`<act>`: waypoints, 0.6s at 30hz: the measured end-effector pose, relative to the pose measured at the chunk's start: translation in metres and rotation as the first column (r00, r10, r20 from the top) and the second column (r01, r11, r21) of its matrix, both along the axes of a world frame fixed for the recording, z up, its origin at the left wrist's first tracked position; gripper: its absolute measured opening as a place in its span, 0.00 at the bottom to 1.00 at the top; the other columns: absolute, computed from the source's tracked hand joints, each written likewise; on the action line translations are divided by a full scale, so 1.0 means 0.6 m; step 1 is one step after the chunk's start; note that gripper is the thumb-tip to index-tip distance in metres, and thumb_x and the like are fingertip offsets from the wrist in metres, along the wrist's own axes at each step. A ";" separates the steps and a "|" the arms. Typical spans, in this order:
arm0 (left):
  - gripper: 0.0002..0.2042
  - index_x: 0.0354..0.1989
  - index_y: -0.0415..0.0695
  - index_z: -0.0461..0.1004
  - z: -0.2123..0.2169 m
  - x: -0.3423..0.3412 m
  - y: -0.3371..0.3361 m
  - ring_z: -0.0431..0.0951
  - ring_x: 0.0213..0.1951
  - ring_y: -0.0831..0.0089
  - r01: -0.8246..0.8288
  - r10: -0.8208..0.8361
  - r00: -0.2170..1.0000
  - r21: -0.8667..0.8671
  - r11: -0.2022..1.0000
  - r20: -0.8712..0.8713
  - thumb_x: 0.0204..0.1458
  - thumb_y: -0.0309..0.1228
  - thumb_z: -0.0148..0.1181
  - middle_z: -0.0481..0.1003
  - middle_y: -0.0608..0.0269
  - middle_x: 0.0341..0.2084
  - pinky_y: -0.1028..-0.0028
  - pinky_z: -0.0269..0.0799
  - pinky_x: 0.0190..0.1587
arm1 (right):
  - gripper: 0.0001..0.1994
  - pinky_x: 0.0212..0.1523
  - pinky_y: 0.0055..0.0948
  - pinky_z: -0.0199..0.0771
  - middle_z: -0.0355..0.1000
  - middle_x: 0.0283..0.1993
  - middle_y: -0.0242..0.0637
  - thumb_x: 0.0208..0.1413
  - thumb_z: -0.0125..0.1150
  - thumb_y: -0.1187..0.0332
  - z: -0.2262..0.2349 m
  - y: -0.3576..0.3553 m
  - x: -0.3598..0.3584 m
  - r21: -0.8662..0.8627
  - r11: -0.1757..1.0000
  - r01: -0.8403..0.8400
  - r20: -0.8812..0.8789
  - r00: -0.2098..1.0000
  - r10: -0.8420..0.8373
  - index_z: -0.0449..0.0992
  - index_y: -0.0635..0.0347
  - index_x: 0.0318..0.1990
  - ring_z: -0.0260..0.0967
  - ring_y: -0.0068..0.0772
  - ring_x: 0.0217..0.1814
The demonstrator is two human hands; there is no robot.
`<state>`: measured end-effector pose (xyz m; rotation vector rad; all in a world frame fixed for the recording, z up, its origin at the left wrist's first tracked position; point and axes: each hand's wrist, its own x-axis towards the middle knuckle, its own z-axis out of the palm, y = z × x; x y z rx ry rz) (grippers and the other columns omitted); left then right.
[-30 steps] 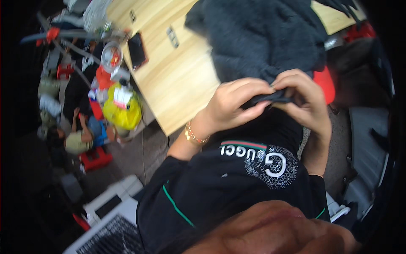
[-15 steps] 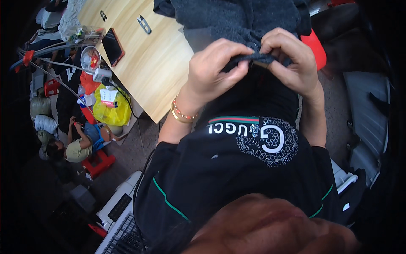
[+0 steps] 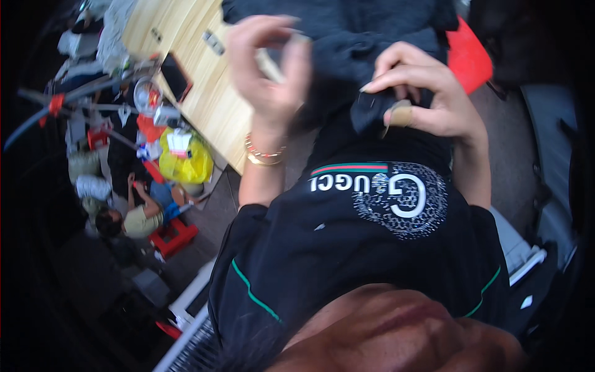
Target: The recorder is sewing buttons onto a grey garment using a needle and thread.
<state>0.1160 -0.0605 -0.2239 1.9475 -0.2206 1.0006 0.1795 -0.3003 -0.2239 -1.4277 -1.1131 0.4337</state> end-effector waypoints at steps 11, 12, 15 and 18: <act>0.30 0.58 0.32 0.66 -0.056 0.159 0.115 0.73 0.53 0.51 -0.189 -0.579 0.625 -0.820 0.540 -0.525 0.46 0.34 0.64 0.71 0.43 0.52 0.53 0.68 0.60 | 0.56 0.34 0.26 0.78 0.62 0.64 0.50 0.42 0.77 0.56 -0.090 -0.065 0.007 -0.148 0.951 0.273 -0.495 0.812 -0.310 0.42 0.56 0.73 0.75 0.30 0.42; 0.27 0.54 0.30 0.68 -0.014 0.146 0.066 0.73 0.51 0.50 -0.213 -0.669 0.591 -0.887 0.410 -0.451 0.47 0.35 0.61 0.72 0.43 0.51 0.52 0.69 0.59 | 0.60 0.34 0.27 0.79 0.61 0.65 0.51 0.40 0.78 0.57 -0.090 -0.070 -0.001 -0.148 0.948 0.282 -0.488 0.813 -0.318 0.36 0.54 0.74 0.75 0.33 0.44; 0.24 0.50 0.33 0.71 0.057 0.085 -0.050 0.74 0.49 0.51 -0.173 -0.507 0.749 -0.864 0.472 -0.427 0.47 0.37 0.58 0.72 0.42 0.48 0.53 0.71 0.56 | 0.64 0.42 0.31 0.79 0.60 0.66 0.50 0.38 0.79 0.59 -0.077 -0.071 -0.016 -0.150 0.944 0.295 -0.430 0.840 -0.331 0.30 0.53 0.74 0.73 0.37 0.48; 0.25 0.49 0.30 0.71 0.043 0.032 -0.104 0.75 0.50 0.54 0.148 -0.358 0.912 -0.655 0.741 -0.200 0.42 0.34 0.59 0.72 0.42 0.49 0.58 0.74 0.50 | 0.63 0.64 0.36 0.65 0.59 0.67 0.49 0.34 0.81 0.57 -0.080 -0.057 -0.007 -0.012 0.909 0.416 -0.173 0.895 -0.412 0.38 0.57 0.73 0.65 0.41 0.62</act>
